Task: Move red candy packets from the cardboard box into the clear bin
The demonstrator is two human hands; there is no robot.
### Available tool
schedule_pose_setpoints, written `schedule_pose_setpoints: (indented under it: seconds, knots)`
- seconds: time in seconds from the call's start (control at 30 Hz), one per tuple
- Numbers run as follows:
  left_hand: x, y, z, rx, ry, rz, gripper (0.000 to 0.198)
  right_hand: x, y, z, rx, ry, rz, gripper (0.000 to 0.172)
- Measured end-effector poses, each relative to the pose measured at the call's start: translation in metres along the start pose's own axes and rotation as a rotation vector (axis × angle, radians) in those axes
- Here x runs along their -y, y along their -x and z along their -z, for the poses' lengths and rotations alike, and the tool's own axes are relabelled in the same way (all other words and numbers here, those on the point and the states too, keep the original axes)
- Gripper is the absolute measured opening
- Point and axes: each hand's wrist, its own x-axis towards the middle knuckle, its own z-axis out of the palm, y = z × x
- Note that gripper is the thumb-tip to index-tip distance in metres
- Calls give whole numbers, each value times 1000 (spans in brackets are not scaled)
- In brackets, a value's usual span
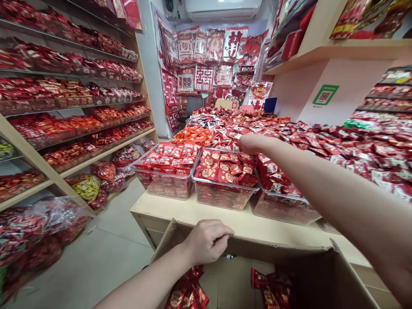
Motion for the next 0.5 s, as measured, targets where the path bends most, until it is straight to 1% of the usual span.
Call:
schedule_pose_setpoints:
  seconds: [0.07, 0.1, 0.13, 0.17, 0.2, 0.23, 0.27, 0.3, 0.33, 0.37, 0.4, 0.43, 0.47, 0.5]
  knots:
    - [-3, 4, -2, -12, -14, -88, 23, 1, 23, 14, -62, -23, -10, 24]
    - [-5, 7, -4, 16, -23, -132, 23, 4, 39, 19, -85, -55, 4, 26]
    - [-8, 10, -8, 75, -37, -161, 23, 8, 58, 20, -96, -108, 44, 27]
    - [-11, 14, -14, 168, -51, -167, 24, 16, 80, 18, -80, -172, 100, 25]
    - [-14, 19, -20, 293, -58, -155, 24, 26, 102, 10, -5, -353, 232, 22]
    - [-18, 24, -28, 443, -60, -129, 24, 39, 125, -3, 128, -521, 392, 23]
    - [-21, 30, -36, 607, -63, -91, 23, 54, 146, -21, 275, -616, 524, 24]
    - [-23, 37, -45, 781, -73, -40, 23, 71, 166, -43, 427, -623, 586, 24]
    - [-25, 45, -53, 955, -93, 19, 26, 88, 183, -68, 548, -542, 629, 17]
    - [-27, 53, -62, 1115, -123, 74, 32, 105, 198, -95, 632, -403, 639, 9]
    - [-28, 63, -70, 1244, -163, 123, 38, 120, 209, -122, 759, -302, 693, 5]
    - [-28, 71, -78, 1336, -203, 164, 43, 132, 218, -147, 790, -239, 669, 11]
    - [-27, 80, -84, 1379, -215, 187, 44, 143, 224, -170, 801, -241, 612, 20]
    - [-26, 87, -90, 1350, -180, 236, 42, 150, 229, -189, 823, -261, 554, 29]
